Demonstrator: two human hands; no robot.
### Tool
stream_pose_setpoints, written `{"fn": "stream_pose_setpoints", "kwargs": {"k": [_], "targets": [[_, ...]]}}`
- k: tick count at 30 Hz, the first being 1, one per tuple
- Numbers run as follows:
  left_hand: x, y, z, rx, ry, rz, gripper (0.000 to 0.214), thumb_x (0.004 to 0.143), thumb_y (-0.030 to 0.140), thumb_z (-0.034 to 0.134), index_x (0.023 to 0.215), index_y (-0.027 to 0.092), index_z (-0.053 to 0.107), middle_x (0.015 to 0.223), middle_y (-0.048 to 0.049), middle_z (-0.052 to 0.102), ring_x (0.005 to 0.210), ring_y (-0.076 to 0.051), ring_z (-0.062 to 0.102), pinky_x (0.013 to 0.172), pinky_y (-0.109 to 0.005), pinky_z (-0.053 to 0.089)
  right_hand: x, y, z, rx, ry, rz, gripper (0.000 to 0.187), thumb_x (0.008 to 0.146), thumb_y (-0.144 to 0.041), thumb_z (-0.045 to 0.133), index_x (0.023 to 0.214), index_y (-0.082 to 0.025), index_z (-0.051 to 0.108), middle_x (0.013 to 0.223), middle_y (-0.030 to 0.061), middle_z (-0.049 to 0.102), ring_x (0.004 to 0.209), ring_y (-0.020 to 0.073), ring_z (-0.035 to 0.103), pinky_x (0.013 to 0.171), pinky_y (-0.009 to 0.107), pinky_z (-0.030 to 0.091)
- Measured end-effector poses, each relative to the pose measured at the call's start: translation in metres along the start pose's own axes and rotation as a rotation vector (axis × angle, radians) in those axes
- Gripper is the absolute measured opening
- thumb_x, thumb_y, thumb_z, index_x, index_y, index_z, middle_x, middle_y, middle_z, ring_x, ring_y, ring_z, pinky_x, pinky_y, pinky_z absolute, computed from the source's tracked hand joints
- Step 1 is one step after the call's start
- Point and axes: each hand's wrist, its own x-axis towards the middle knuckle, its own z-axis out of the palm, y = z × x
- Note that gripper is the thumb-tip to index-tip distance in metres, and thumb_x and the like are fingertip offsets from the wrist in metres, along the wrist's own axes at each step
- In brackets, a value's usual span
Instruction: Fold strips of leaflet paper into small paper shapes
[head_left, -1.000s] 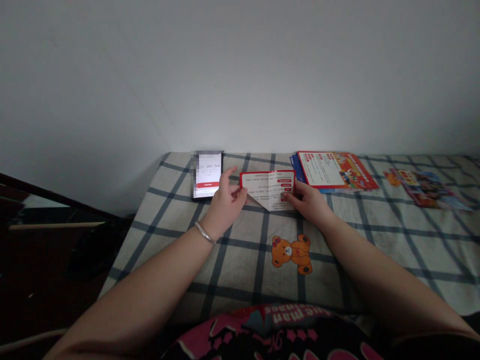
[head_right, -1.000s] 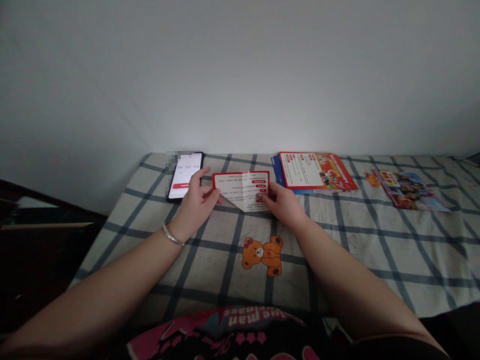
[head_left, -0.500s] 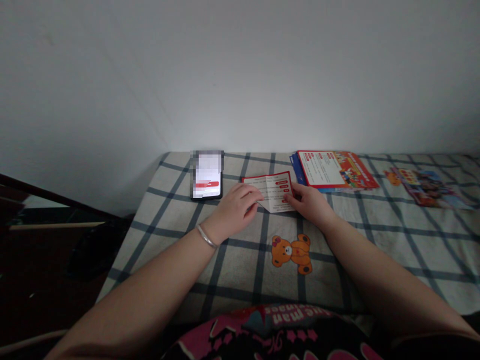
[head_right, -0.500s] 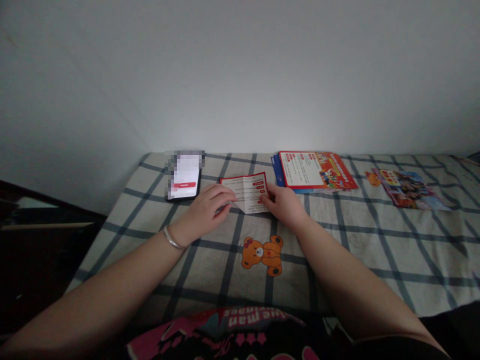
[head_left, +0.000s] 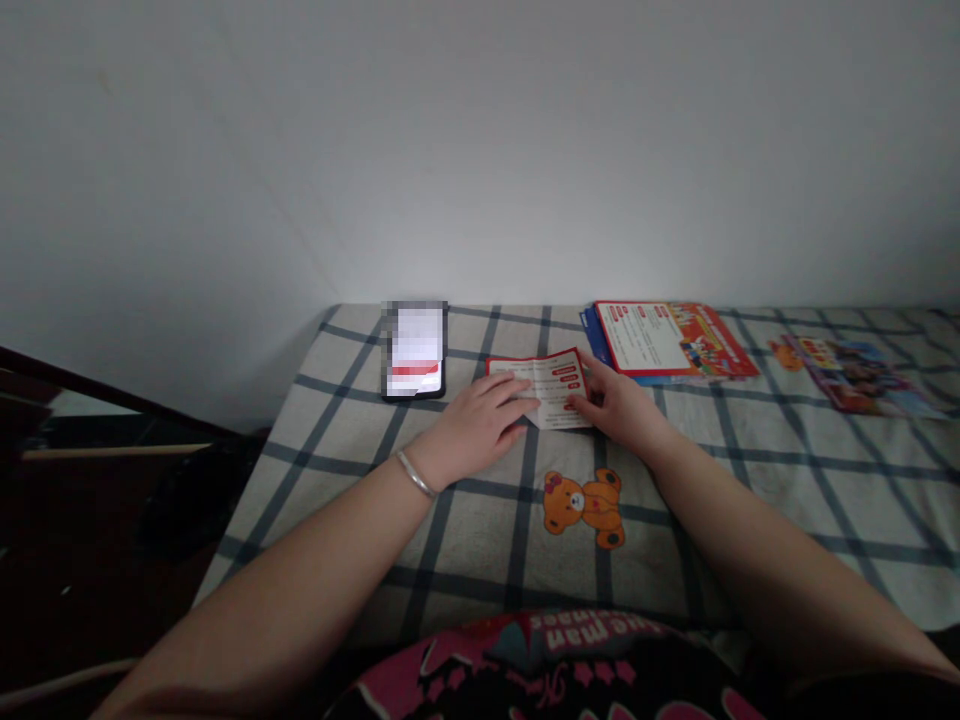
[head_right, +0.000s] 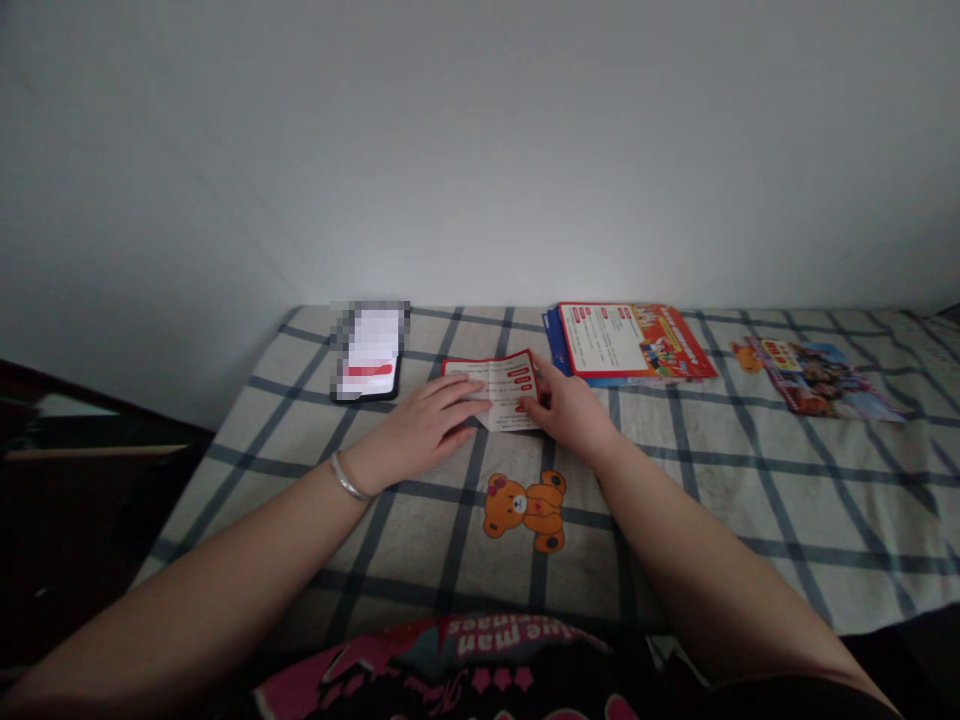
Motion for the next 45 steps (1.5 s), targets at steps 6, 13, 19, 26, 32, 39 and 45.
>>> {"fn": "stream_pose_setpoints", "kwargs": {"k": [6, 13, 19, 26, 32, 39, 45], "targets": [[0.0, -0.001, 0.001, -0.029, -0.017, -0.031, 0.029, 0.093, 0.026, 0.056, 0.121, 0.019, 0.06, 0.137, -0.0086, 0.054, 0.133, -0.023, 0.043, 0.112, -0.045, 0.038, -0.003, -0.001, -0.006, 0.006, 0.002, -0.05, 0.032, 0.086, -0.02, 0.047, 0.114, -0.019, 0.063, 0.075, 0.001, 0.066, 0.059, 0.0131, 0.056, 0.056, 0.025, 0.044], [0.0, 0.0, -0.001, -0.023, 0.002, -0.025, 0.026, 0.091, 0.023, 0.057, 0.116, 0.016, 0.06, 0.135, -0.0108, 0.055, 0.131, -0.024, 0.046, 0.11, -0.045, 0.04, -0.001, 0.009, -0.017, -0.008, -0.08, -0.239, 0.033, 0.08, -0.011, 0.047, 0.099, -0.022, 0.072, 0.096, 0.0051, 0.072, 0.084, 0.0171, 0.066, 0.077, 0.031, 0.053], [0.0, 0.001, -0.002, -0.008, -0.001, -0.035, 0.026, 0.091, 0.024, 0.058, 0.117, 0.017, 0.059, 0.135, -0.01, 0.055, 0.131, -0.024, 0.046, 0.11, -0.045, 0.04, 0.003, 0.017, -0.021, -0.027, -0.091, -0.407, 0.03, 0.084, -0.016, 0.055, 0.105, -0.027, 0.074, 0.108, 0.0064, 0.07, 0.096, 0.0186, 0.067, 0.086, 0.035, 0.054], [-0.001, 0.001, -0.001, -0.007, -0.005, -0.045, 0.027, 0.091, 0.024, 0.058, 0.117, 0.018, 0.059, 0.135, -0.0097, 0.054, 0.131, -0.024, 0.046, 0.11, -0.045, 0.04, 0.002, 0.022, -0.024, -0.194, 0.037, -0.506, 0.024, 0.079, -0.018, 0.07, 0.096, -0.032, 0.077, 0.153, 0.0033, 0.038, 0.135, 0.0328, 0.041, 0.107, 0.057, 0.039], [0.002, 0.003, -0.005, -0.004, 0.004, -0.062, 0.022, 0.089, 0.022, 0.06, 0.109, 0.013, 0.061, 0.126, -0.0114, 0.059, 0.124, -0.026, 0.051, 0.107, -0.045, 0.044, 0.002, 0.02, -0.02, -0.203, -0.09, -0.547, 0.024, 0.082, -0.021, 0.07, 0.1, -0.036, 0.076, 0.136, 0.0018, 0.059, 0.133, 0.0296, 0.043, 0.106, 0.055, 0.04], [0.001, 0.002, -0.003, -0.033, 0.026, -0.085, 0.031, 0.091, 0.022, 0.056, 0.121, 0.016, 0.056, 0.13, -0.0123, 0.055, 0.125, -0.025, 0.05, 0.106, -0.047, 0.045, 0.0, 0.004, -0.019, -0.104, -0.16, -0.561, 0.017, 0.088, -0.028, 0.064, 0.099, -0.032, 0.076, 0.107, 0.0023, 0.073, 0.106, 0.0205, 0.064, 0.095, 0.042, 0.049], [0.001, 0.001, 0.0, 0.008, 0.007, -0.075, 0.036, 0.092, 0.026, 0.055, 0.126, 0.015, 0.055, 0.135, -0.0126, 0.054, 0.129, -0.025, 0.048, 0.111, -0.045, 0.039, -0.005, -0.016, -0.017, -0.185, -0.199, -0.584, 0.016, 0.091, -0.029, 0.058, 0.092, -0.026, 0.074, 0.086, 0.0034, 0.073, 0.088, 0.0192, 0.065, 0.088, 0.04, 0.046]]}}
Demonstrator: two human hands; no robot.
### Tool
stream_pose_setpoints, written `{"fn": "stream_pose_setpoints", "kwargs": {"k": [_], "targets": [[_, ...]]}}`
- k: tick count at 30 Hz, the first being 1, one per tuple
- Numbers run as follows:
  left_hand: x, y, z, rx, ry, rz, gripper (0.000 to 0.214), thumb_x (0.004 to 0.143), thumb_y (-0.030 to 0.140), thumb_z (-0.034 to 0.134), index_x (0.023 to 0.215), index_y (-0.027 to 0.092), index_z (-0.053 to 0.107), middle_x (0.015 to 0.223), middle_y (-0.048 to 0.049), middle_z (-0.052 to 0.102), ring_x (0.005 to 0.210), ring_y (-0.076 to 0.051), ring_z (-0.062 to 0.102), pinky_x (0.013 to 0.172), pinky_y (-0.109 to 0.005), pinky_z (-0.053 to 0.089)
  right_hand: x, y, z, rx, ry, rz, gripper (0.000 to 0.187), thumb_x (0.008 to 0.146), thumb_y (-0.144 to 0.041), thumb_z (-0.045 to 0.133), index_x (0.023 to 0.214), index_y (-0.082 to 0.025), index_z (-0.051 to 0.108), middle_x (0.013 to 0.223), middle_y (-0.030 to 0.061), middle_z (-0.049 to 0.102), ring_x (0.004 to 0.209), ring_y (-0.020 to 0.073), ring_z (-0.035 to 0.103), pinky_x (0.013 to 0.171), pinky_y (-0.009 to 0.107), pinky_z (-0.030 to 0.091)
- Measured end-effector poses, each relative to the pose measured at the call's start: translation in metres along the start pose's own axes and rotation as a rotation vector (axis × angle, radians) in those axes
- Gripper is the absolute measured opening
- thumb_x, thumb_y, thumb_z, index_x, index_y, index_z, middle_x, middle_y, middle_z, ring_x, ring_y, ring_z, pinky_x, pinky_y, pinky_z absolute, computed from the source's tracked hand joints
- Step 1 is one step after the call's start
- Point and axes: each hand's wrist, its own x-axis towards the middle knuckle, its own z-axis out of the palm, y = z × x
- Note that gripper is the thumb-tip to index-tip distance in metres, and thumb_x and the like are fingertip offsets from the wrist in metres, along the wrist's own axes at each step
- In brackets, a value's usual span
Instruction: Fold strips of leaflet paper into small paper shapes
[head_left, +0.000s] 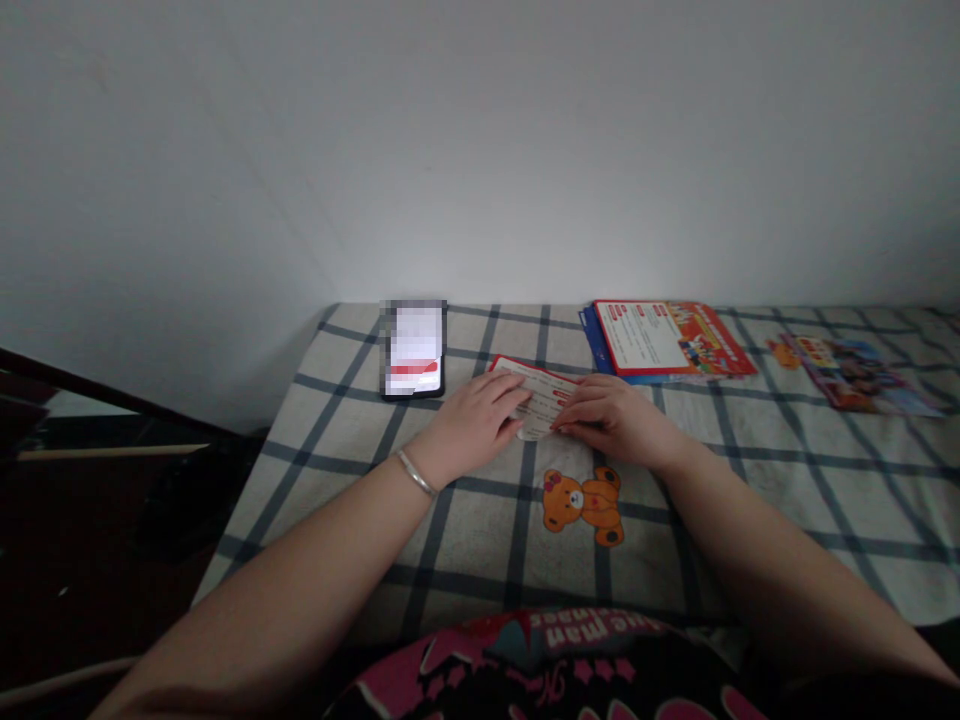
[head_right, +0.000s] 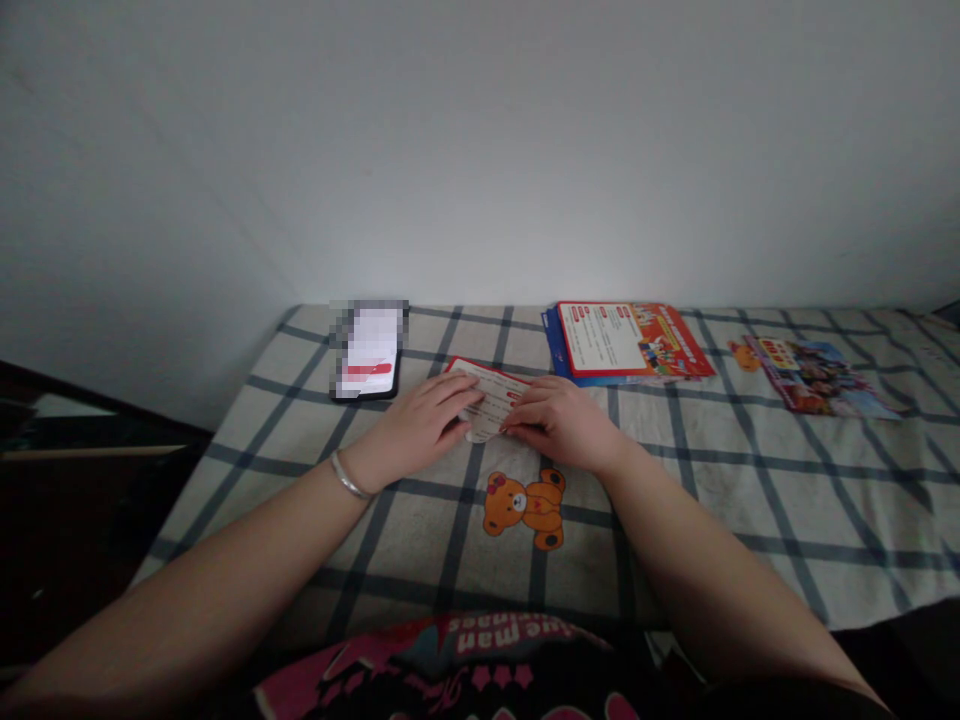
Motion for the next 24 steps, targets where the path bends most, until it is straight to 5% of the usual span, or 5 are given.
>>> {"fn": "stream_pose_setpoints", "kwargs": {"k": [24], "targets": [[-0.005, 0.001, -0.001, 0.035, -0.067, -0.022, 0.054, 0.088, 0.027, 0.05, 0.14, 0.016, 0.042, 0.15, -0.0123, 0.041, 0.141, -0.027, 0.034, 0.118, -0.046, 0.027, 0.013, 0.0, 0.023, -0.05, 0.151, 0.333, 0.014, 0.088, -0.031, 0.061, 0.082, -0.02, 0.067, 0.075, 0.0027, 0.065, 0.075, 0.0182, 0.057, 0.071, 0.031, 0.04]]}}
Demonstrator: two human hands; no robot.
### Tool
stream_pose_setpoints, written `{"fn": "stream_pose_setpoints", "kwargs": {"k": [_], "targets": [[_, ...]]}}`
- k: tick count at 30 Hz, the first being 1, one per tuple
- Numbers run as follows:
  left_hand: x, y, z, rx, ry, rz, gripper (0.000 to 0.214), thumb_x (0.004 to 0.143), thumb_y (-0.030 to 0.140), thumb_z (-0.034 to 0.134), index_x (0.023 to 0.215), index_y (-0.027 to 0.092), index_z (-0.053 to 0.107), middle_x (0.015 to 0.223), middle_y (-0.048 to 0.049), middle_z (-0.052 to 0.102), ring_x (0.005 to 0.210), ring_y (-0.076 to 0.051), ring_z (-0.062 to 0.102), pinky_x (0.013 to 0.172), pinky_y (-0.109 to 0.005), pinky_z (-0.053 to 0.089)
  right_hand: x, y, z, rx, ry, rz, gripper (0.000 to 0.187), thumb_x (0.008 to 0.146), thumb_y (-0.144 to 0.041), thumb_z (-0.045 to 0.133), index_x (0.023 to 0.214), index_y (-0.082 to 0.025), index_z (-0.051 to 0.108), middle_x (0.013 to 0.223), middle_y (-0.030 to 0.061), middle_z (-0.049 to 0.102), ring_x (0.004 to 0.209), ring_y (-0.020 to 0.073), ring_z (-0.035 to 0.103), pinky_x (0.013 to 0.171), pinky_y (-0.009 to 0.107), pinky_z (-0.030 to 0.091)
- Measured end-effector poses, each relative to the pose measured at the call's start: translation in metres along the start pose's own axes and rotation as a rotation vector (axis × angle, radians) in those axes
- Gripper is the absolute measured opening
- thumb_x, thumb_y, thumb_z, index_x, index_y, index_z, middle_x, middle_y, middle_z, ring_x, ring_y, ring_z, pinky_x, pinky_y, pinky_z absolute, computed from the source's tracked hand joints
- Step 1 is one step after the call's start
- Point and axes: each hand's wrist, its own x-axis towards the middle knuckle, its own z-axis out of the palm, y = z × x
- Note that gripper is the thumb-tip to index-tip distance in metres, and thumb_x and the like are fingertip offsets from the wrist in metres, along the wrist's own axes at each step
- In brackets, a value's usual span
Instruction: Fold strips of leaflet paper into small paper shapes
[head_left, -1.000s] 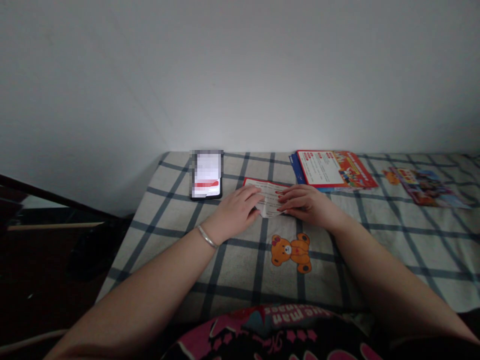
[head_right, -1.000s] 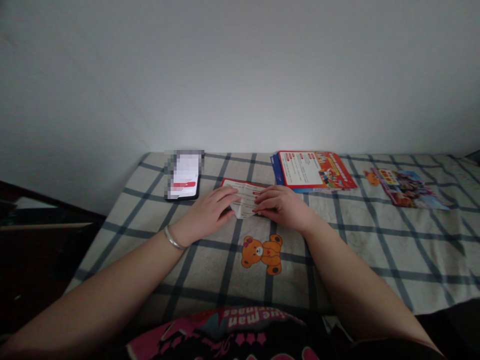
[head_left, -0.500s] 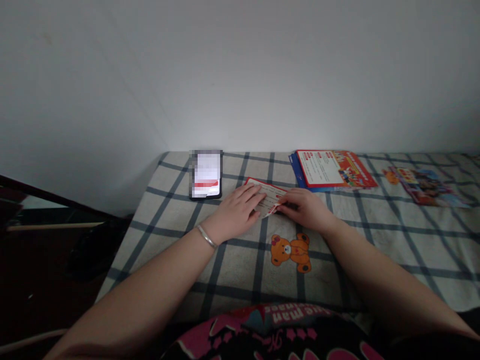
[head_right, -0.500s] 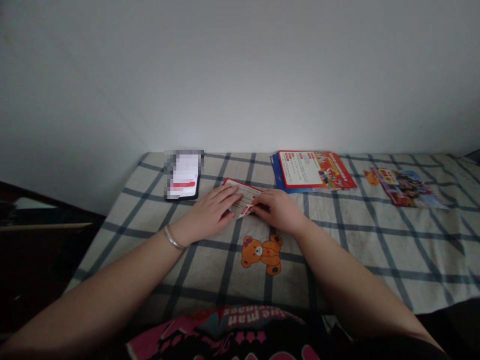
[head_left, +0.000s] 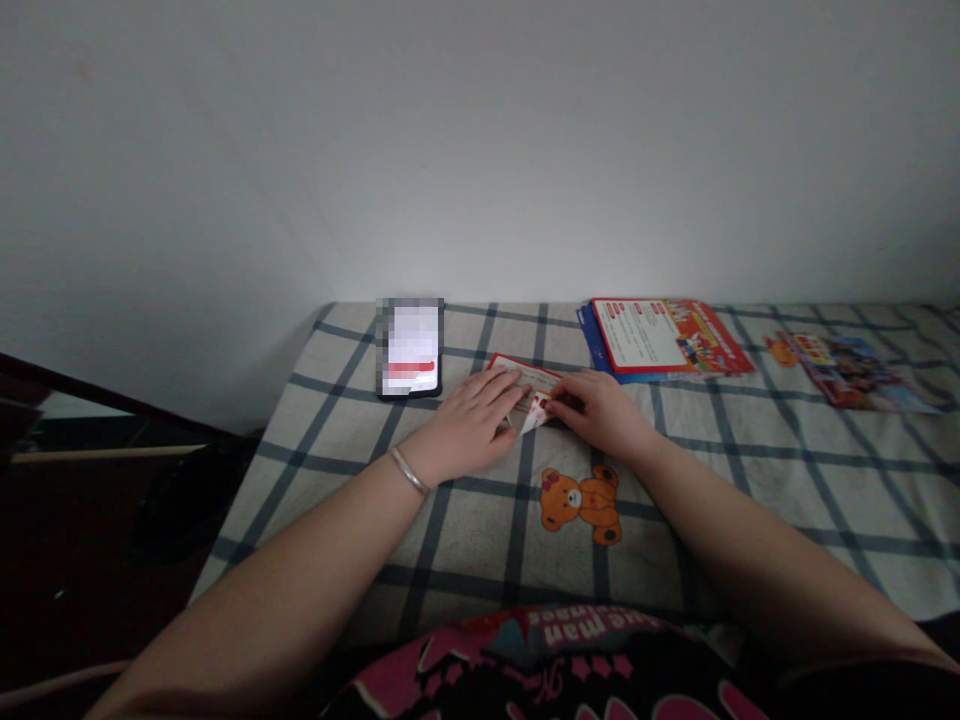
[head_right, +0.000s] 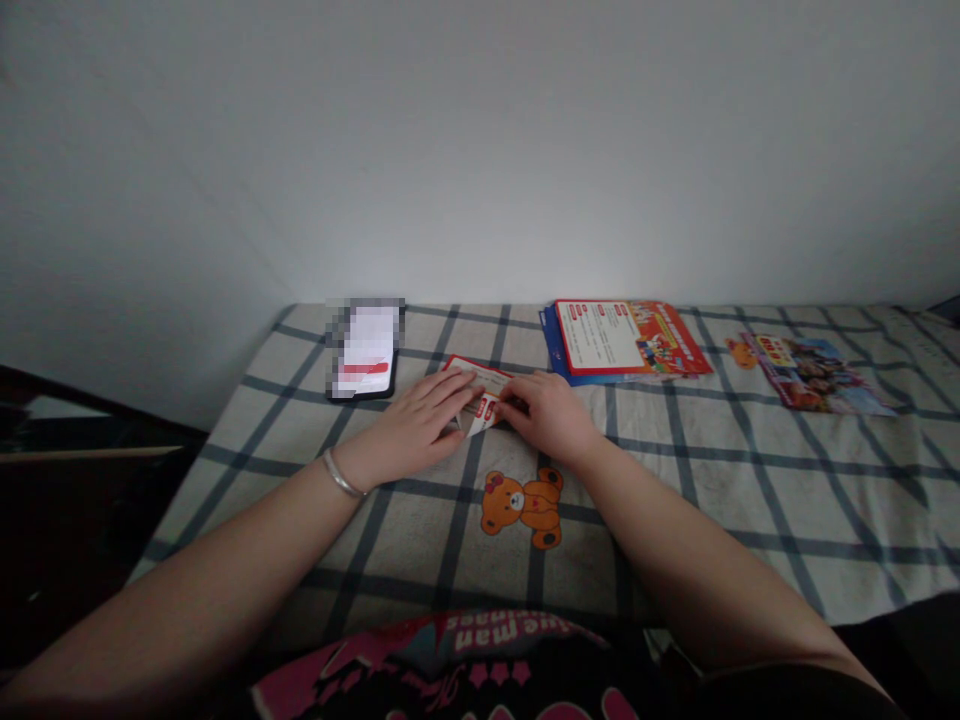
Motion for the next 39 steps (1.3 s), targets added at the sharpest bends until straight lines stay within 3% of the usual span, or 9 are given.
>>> {"fn": "stream_pose_setpoints", "kwargs": {"k": [6, 12, 39], "targets": [[-0.001, 0.0, 0.002, -0.002, 0.01, 0.014, 0.052, 0.091, 0.022, 0.043, 0.142, 0.014, 0.039, 0.15, -0.0124, 0.041, 0.142, -0.024, 0.033, 0.119, -0.044, 0.024, 0.002, 0.001, 0.003, -0.043, 0.019, 0.01, 0.016, 0.088, -0.033, 0.062, 0.08, -0.019, 0.066, 0.077, 0.0034, 0.065, 0.073, 0.0173, 0.056, 0.07, 0.031, 0.038], [0.002, 0.007, 0.003, 0.052, -0.001, -0.046, 0.051, 0.099, 0.041, 0.04, 0.14, 0.011, 0.042, 0.149, -0.0131, 0.043, 0.14, -0.026, 0.036, 0.118, -0.044, 0.026, 0.002, 0.0, 0.006, -0.104, 0.034, 0.045, 0.017, 0.086, -0.034, 0.063, 0.077, -0.019, 0.065, 0.075, 0.0027, 0.064, 0.071, 0.0168, 0.054, 0.069, 0.031, 0.036], [0.002, 0.013, 0.005, 0.1, 0.002, -0.059, 0.045, 0.097, 0.028, 0.041, 0.139, 0.012, 0.042, 0.15, -0.0131, 0.04, 0.141, -0.026, 0.032, 0.12, -0.045, 0.024, 0.006, -0.005, 0.01, -0.227, 0.022, 0.073, 0.021, 0.089, -0.037, 0.061, 0.078, -0.02, 0.06, 0.078, 0.0026, 0.065, 0.075, 0.0186, 0.057, 0.071, 0.032, 0.033]]}}
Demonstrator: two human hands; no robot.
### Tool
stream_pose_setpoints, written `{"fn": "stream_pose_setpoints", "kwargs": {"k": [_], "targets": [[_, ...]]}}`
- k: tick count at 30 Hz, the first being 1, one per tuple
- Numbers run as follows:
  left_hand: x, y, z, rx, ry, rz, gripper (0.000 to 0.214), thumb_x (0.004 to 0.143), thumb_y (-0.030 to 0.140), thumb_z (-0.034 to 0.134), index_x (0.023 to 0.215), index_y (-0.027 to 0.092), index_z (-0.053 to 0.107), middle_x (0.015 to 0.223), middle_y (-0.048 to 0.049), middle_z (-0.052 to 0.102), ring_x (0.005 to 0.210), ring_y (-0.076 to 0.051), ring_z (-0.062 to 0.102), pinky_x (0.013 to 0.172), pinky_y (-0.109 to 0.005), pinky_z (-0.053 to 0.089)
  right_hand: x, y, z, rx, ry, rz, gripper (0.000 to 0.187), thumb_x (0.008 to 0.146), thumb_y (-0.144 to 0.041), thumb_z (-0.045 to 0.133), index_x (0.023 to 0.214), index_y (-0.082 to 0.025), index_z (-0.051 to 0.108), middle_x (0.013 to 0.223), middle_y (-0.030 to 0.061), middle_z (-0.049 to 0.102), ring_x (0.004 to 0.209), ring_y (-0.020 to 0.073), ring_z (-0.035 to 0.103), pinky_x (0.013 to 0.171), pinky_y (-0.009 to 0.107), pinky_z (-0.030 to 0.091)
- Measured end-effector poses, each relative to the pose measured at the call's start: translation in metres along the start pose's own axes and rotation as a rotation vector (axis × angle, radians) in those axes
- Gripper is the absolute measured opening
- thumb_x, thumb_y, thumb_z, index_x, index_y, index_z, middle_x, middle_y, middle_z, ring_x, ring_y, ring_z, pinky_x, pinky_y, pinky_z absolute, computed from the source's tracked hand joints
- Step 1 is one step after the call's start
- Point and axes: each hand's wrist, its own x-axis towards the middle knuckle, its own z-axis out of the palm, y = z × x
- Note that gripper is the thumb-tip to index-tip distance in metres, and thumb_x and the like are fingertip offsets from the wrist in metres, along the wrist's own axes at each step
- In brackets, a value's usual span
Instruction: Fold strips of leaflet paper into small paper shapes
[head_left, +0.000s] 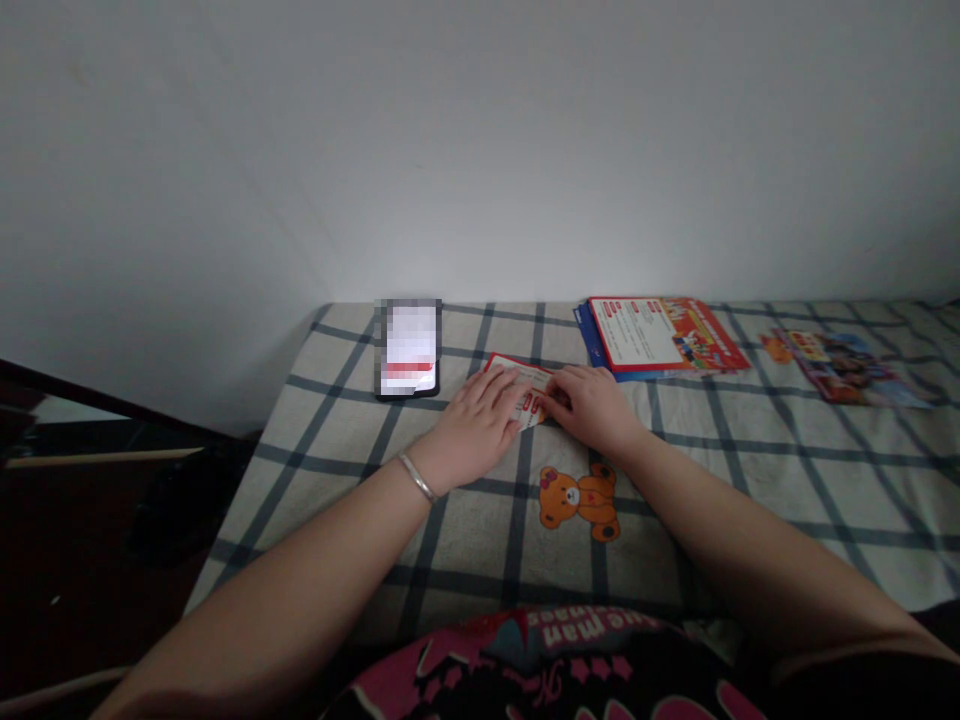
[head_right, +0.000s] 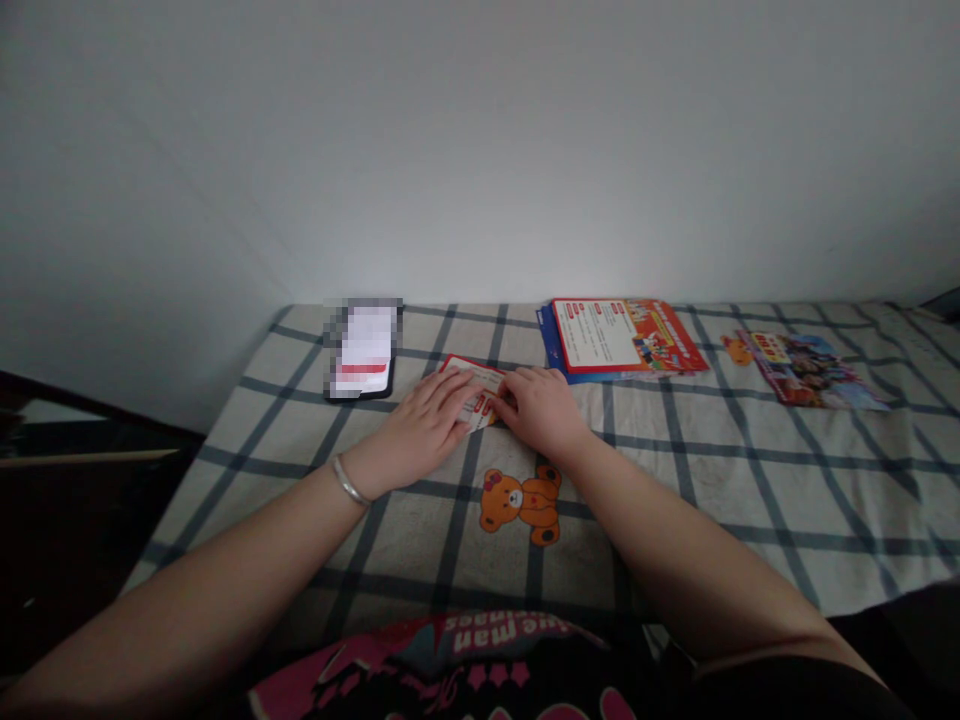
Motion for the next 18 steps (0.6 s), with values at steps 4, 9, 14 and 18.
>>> {"fn": "stream_pose_setpoints", "kwargs": {"k": [4, 9, 14, 18], "targets": [[-0.0008, 0.0, 0.0004, 0.0, 0.02, 0.013, 0.041, 0.096, 0.026, 0.043, 0.135, 0.015, 0.046, 0.15, -0.0134, 0.04, 0.142, -0.026, 0.032, 0.119, -0.047, 0.025, 0.0006, 0.0015, 0.0011, -0.007, -0.004, -0.011, 0.023, 0.09, -0.039, 0.059, 0.078, -0.019, 0.059, 0.08, 0.0034, 0.065, 0.075, 0.0187, 0.057, 0.07, 0.031, 0.035], [-0.0013, 0.0007, -0.0002, 0.0, 0.034, 0.019, 0.035, 0.096, 0.026, 0.045, 0.129, 0.018, 0.052, 0.148, -0.0129, 0.041, 0.141, -0.028, 0.033, 0.117, -0.048, 0.028, 0.0028, 0.0041, 0.0036, -0.004, -0.004, -0.023, 0.02, 0.089, -0.037, 0.061, 0.081, -0.019, 0.059, 0.081, 0.0038, 0.065, 0.076, 0.0185, 0.057, 0.07, 0.03, 0.037], [-0.0004, 0.0018, -0.0029, 0.021, 0.054, 0.024, 0.032, 0.097, 0.027, 0.044, 0.126, 0.018, 0.055, 0.146, -0.012, 0.045, 0.138, -0.029, 0.037, 0.115, -0.048, 0.031, 0.0033, 0.0035, 0.0027, -0.022, -0.003, -0.031, 0.022, 0.09, -0.038, 0.059, 0.079, -0.019, 0.058, 0.08, 0.0038, 0.064, 0.075, 0.0185, 0.057, 0.07, 0.029, 0.039], [0.0002, 0.0022, -0.0034, 0.015, 0.039, 0.018, 0.035, 0.097, 0.028, 0.044, 0.13, 0.018, 0.053, 0.145, -0.0119, 0.045, 0.138, -0.029, 0.036, 0.116, -0.048, 0.03, 0.0039, 0.0026, 0.0015, -0.028, -0.001, -0.028, 0.022, 0.09, -0.038, 0.06, 0.079, -0.019, 0.057, 0.079, 0.0039, 0.064, 0.074, 0.0185, 0.057, 0.069, 0.03, 0.039]]}}
